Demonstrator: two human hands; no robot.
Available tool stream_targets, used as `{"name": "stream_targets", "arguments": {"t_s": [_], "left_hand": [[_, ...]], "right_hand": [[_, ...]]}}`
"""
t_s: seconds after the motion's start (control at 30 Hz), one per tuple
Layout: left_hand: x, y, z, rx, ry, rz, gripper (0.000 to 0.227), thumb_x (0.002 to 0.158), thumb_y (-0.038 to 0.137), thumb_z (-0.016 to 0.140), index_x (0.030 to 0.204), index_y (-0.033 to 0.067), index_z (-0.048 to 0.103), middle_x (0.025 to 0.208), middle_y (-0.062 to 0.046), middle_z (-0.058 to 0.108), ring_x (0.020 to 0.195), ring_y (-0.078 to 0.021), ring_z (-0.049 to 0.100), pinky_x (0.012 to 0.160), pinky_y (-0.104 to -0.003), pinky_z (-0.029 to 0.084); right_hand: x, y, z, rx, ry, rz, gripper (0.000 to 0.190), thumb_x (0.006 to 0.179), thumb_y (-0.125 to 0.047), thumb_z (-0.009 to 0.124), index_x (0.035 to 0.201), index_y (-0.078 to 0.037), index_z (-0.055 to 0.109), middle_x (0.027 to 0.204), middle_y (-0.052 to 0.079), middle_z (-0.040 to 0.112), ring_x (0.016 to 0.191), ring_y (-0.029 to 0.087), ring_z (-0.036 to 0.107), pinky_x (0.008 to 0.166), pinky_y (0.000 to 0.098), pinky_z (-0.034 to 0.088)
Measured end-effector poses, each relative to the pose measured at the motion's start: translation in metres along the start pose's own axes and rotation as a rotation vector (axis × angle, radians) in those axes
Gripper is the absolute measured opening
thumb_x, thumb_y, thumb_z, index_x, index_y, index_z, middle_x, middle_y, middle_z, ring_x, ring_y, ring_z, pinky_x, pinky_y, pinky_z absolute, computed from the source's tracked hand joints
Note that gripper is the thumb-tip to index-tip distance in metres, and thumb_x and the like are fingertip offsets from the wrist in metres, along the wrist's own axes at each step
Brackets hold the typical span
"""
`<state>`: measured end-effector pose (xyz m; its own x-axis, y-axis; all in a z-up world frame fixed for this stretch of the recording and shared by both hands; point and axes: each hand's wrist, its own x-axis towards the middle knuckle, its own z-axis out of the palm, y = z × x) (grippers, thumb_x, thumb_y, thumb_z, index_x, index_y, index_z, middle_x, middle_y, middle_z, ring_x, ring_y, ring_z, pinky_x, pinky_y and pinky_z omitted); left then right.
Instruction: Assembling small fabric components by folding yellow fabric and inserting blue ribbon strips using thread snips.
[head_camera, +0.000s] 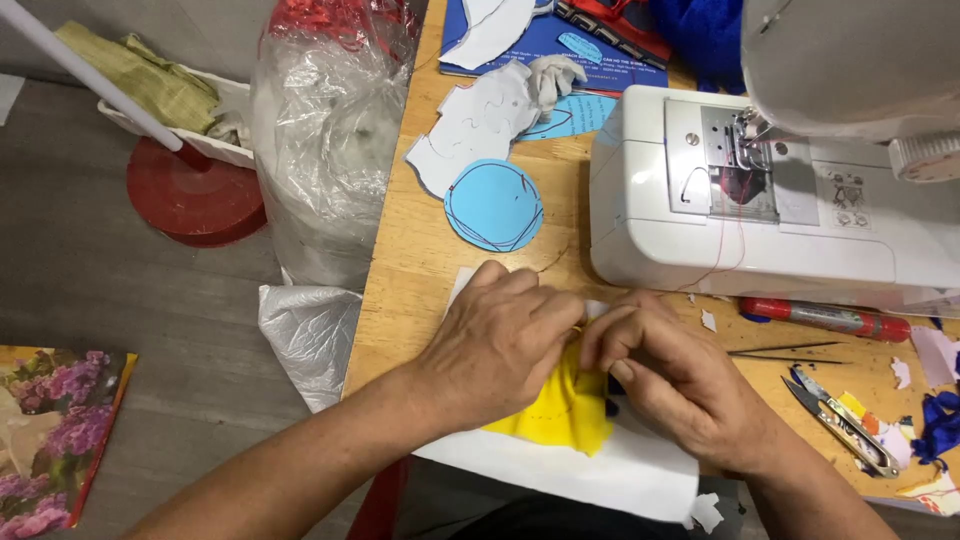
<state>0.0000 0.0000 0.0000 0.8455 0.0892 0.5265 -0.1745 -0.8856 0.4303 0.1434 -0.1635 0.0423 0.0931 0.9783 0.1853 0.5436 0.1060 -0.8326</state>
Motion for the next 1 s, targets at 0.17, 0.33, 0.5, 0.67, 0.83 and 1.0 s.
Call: {"name": "stream_targets", "arguments": {"t_s": [0.17, 0.33, 0.5, 0.67, 0.83, 1.0], "left_hand": [[-0.007, -0.004, 0.011, 0.124, -0.01, 0.064, 0.009, 0.087, 0.003, 0.056, 0.088, 0.0118, 0.053, 0.065, -0.003, 0.056, 0.062, -0.0288, 0.053, 0.065, -0.042, 0.034], [-0.011, 0.0, 0.02, 0.283, -0.015, 0.099, 0.014, 0.083, 0.002, 0.056, 0.084, 0.015, 0.05, 0.064, -0.002, 0.051, 0.058, -0.0261, 0.05, 0.062, -0.041, 0.036], [-0.014, -0.011, 0.023, 0.349, 0.034, 0.055, 0.02, 0.079, 0.004, 0.057, 0.098, 0.011, 0.059, 0.064, -0.003, 0.056, 0.055, -0.0287, 0.054, 0.059, -0.044, 0.039], [-0.014, -0.012, 0.01, 0.193, -0.016, -0.097, 0.018, 0.072, 0.0, 0.057, 0.087, 0.0107, 0.054, 0.064, -0.004, 0.056, 0.057, -0.0291, 0.052, 0.056, -0.043, 0.037], [0.008, 0.009, -0.029, -0.056, -0.213, -0.358, 0.031, 0.069, 0.007, 0.058, 0.099, 0.0121, 0.052, 0.096, -0.005, 0.061, 0.088, -0.0293, 0.054, 0.073, -0.044, 0.047], [0.015, -0.004, -0.024, 0.041, -0.244, -0.493, 0.044, 0.091, 0.054, 0.066, 0.108, 0.0129, 0.069, 0.107, -0.007, 0.062, 0.103, -0.0309, 0.054, 0.086, -0.048, 0.043]], "right_hand": [[-0.011, 0.012, 0.01, 0.211, 0.002, 0.153, 0.02, 0.104, -0.021, 0.044, 0.094, -0.007, 0.055, 0.093, 0.006, 0.064, 0.085, 0.017, 0.06, 0.077, 0.0294, 0.051], [-0.022, 0.006, 0.025, -0.105, 0.063, 0.206, 0.016, 0.098, -0.016, 0.045, 0.087, -0.013, 0.056, 0.083, 0.0, 0.063, 0.078, 0.018, 0.058, 0.078, 0.0314, 0.045], [-0.044, 0.0, 0.023, 0.058, 0.02, 0.387, 0.023, 0.102, -0.026, 0.046, 0.088, -0.013, 0.058, 0.079, -0.002, 0.062, 0.07, 0.014, 0.056, 0.066, 0.0283, 0.048], [-0.079, -0.002, -0.001, -0.099, 0.155, 0.531, 0.016, 0.095, -0.025, 0.058, 0.096, -0.015, 0.071, 0.088, -0.003, 0.073, 0.08, 0.012, 0.066, 0.076, 0.0273, 0.051], [-0.08, 0.001, -0.01, -0.651, 0.357, 0.3, 0.01, 0.087, -0.022, 0.073, 0.091, -0.013, 0.07, 0.086, 0.0, 0.07, 0.08, 0.022, 0.057, 0.079, 0.0346, 0.045], [-0.046, -0.002, 0.02, -0.715, 0.079, -0.24, 0.042, 0.095, -0.027, 0.067, 0.133, -0.01, 0.06, 0.137, 0.016, 0.063, 0.116, 0.037, 0.06, 0.099, 0.0478, 0.051]]}}
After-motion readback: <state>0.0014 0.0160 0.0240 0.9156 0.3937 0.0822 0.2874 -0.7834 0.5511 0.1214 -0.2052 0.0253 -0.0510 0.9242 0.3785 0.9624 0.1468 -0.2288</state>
